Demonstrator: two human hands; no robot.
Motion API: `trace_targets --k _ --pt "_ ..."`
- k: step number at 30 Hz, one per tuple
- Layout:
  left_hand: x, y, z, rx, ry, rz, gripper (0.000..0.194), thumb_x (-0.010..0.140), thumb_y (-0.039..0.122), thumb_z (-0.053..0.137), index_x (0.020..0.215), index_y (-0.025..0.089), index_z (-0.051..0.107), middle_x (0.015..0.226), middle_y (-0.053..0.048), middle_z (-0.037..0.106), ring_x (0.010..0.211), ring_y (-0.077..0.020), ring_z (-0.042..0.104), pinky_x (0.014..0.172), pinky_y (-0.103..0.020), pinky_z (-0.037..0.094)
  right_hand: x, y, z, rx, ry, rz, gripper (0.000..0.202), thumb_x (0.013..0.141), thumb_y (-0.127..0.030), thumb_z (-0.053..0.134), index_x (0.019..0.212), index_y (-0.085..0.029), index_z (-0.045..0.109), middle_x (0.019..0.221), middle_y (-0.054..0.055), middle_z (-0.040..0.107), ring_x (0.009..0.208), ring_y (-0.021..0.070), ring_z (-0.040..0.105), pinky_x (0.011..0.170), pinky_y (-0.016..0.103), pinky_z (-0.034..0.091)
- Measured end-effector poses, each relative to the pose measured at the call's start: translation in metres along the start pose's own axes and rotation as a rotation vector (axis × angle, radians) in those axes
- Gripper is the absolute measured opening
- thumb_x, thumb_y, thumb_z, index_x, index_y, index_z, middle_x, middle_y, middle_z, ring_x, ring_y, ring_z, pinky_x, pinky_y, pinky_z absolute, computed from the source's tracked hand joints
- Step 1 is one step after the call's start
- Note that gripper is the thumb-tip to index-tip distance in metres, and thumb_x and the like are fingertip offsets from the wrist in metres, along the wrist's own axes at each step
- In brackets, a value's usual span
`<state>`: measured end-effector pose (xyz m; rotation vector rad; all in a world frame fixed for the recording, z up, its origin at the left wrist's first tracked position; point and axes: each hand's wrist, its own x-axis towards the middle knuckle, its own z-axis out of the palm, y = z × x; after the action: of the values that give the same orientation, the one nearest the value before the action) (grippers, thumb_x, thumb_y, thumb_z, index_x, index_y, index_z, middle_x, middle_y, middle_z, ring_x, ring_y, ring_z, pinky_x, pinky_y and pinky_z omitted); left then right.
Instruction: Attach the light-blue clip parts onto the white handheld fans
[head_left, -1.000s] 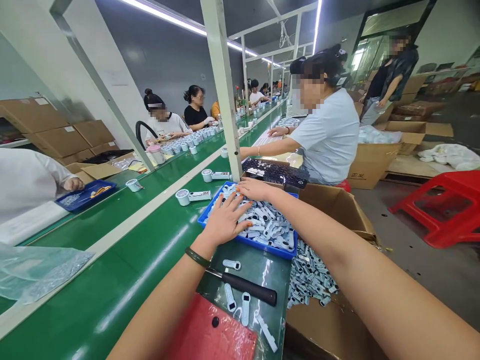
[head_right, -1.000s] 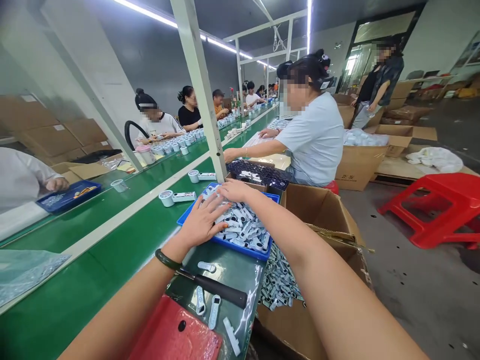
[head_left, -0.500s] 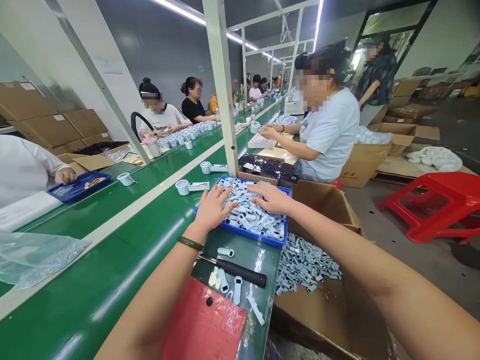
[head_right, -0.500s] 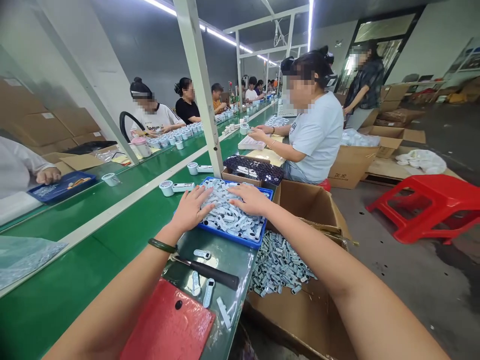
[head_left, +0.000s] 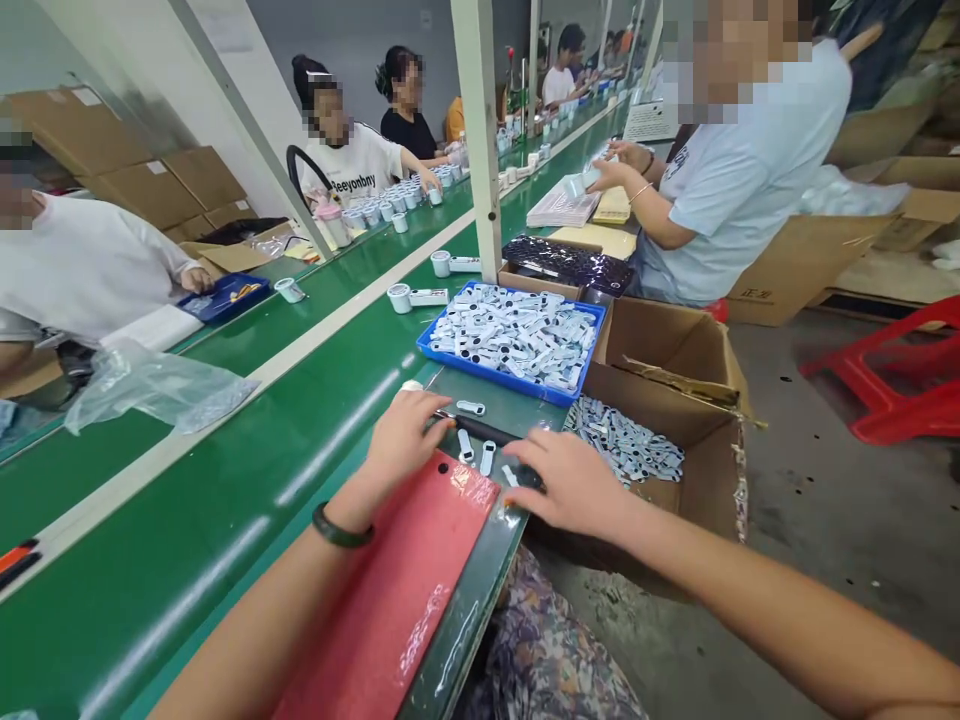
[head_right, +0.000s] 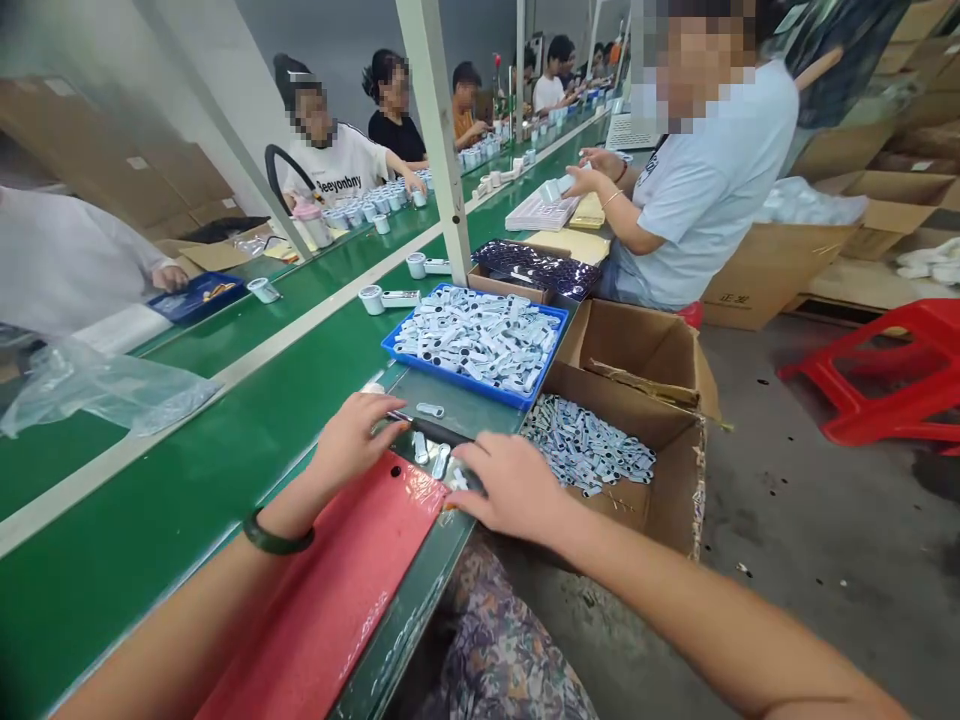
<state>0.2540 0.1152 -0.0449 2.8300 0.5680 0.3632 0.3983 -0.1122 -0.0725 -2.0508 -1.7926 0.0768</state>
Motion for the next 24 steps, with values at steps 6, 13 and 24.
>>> trace_targets --k 6,13,24 --pt "0.061 0.022 0.016 0.079 -0.185 -0.037 0.023 0.084 0.030 0.073 0.105 0.021 0.077 0.104 -0.008 0.074 0.102 -0.0260 0.065 0.089 -0.034 0.052 -0.006 -0.039 0.019 -0.158 -0.165 0.154 0.037 0.105 -0.022 0.061 0.141 -0.022 0.057 0.112 0.009 0.061 0.101 0.0245 0.061 0.083 0.034 0.048" --pt "0.080 0.035 0.005 0.066 -0.116 -0.094 0.011 0.086 0.027 0.071 0.091 0.017 0.074 0.101 -0.010 0.072 0.097 -0.0242 0.066 0.081 -0.031 0.049 0.033 -0.035 0.000 -0.452 -0.238 -0.070 0.048 0.109 -0.015 0.042 0.154 -0.031 0.045 0.113 0.010 0.059 0.103 0.0263 0.057 0.079 0.037 0.043" --pt "-0.090 0.005 -0.015 -0.070 0.000 -0.389 0.028 0.091 0.040 0.068 0.114 0.024 0.072 0.094 -0.002 0.075 0.086 -0.0187 0.070 0.078 -0.028 0.053 0.080 -0.026 0.003 -0.515 -0.295 -0.415 0.025 0.093 -0.003 0.051 0.106 -0.016 0.068 0.113 0.014 0.058 0.082 0.0232 0.062 0.063 0.032 0.039"
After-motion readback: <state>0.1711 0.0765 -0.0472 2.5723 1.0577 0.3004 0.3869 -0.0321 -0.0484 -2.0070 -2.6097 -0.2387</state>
